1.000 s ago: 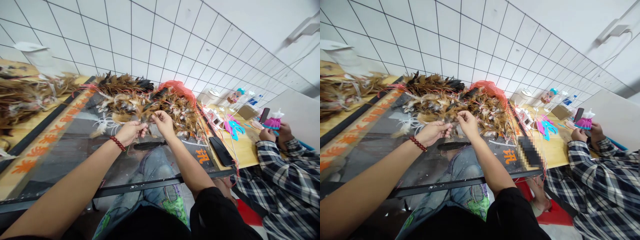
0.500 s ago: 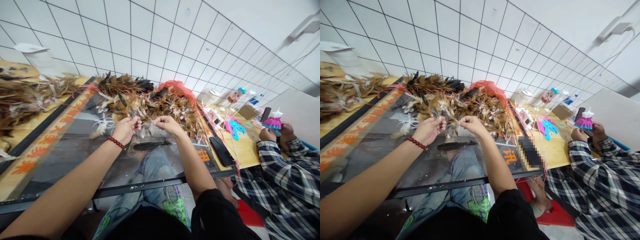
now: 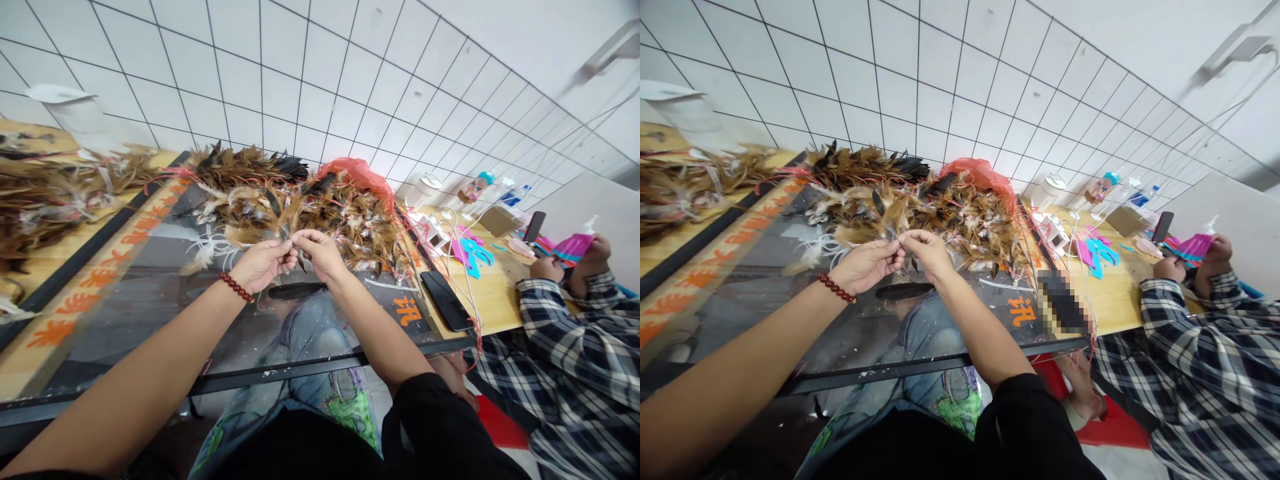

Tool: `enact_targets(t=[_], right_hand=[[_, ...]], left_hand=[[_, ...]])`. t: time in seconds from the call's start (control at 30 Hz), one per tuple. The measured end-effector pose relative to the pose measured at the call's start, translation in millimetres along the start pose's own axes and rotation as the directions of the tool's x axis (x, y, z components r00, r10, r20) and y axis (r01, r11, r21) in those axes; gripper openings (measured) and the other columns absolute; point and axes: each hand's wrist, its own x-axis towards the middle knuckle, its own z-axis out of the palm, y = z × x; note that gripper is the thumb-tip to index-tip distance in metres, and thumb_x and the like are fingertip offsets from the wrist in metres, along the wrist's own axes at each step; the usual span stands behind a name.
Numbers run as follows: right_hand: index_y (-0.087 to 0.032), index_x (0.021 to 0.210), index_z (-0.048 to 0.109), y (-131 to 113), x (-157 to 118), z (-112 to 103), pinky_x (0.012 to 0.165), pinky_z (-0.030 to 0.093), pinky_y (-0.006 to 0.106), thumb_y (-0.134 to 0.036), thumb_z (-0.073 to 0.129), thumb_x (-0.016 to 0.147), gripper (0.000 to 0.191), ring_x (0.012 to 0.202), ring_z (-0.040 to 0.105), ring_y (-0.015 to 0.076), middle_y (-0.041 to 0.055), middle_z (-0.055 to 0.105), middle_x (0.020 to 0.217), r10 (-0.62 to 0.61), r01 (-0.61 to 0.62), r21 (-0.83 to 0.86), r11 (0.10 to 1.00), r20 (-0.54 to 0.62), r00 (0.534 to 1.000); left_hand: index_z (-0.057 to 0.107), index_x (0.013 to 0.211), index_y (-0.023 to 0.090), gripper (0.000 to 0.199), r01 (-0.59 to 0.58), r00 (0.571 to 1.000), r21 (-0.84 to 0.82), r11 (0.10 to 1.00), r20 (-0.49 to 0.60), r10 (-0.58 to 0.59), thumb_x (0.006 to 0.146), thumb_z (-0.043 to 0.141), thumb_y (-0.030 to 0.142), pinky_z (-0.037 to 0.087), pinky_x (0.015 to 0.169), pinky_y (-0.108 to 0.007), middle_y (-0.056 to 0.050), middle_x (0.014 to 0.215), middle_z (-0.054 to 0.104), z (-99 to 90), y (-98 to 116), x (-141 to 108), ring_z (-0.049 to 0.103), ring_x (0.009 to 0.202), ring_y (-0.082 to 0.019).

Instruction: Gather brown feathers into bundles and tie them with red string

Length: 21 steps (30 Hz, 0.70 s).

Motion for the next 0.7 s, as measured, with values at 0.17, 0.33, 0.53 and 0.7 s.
enact_targets(t=[0.17,0.33,0.53,0.7], right_hand=[[-0.017,0.081,0.069,6,8,-12,0.062,0.041,0.024,-0.031,0.074,0.073,0.017,0.06,0.049,0.0089,-0.0031,0.062,0.07,-0.105,0.091,-0.296,0.951,-0.03,0.994],[-0.019,0.082,0.071,9,1,-15,0.078,0.043,0.028,-0.02,0.065,0.082,0.006,0.08,0.057,0.0157,0.0009,0.064,0.08,-0.201,0.255,-0.87,0.422,0.184,0.962],[-0.028,0.112,0.068,9,-4,-3,0.084,0.039,0.033,-0.016,0.044,0.095,0.032,0.1,0.051,0.0211,0.0067,0.059,0.11,-0.131,0.469,-0.875,-0.121,0.483,0.866],[-0.02,0.09,0.068,10,6,-3,0.084,0.042,0.031,-0.02,0.049,0.092,0.019,0.093,0.054,0.0185,0.0063,0.061,0.098,-0.261,0.345,-0.905,0.248,0.281,0.924]], left_hand=[[0.066,0.073,0.008,0.014,-0.156,0.985,-0.092,0.983,-0.094,0.148,0.086,0.062,0.009,0.047,0.046,-0.017,-0.002,0.06,0.06,-4.0,4,4,0.055,0.05,-0.008],[0.064,0.074,0.011,0.013,-0.341,0.903,-0.177,0.923,-0.335,0.27,0.087,0.062,0.01,0.046,0.05,-0.015,0.0,0.059,0.058,-5.2,11,9,0.056,0.053,-0.007],[0.064,0.073,0.012,0.011,-0.36,0.888,-0.128,0.924,-0.352,0.297,0.084,0.065,0.012,0.045,0.052,-0.017,0.001,0.06,0.058,-3.0,8,8,0.055,0.054,-0.007],[0.064,0.073,0.011,0.009,-0.357,0.886,-0.062,0.932,-0.338,0.316,0.082,0.067,0.013,0.047,0.055,-0.019,0.0,0.061,0.06,-3.3,3,8,0.057,0.055,-0.008]])
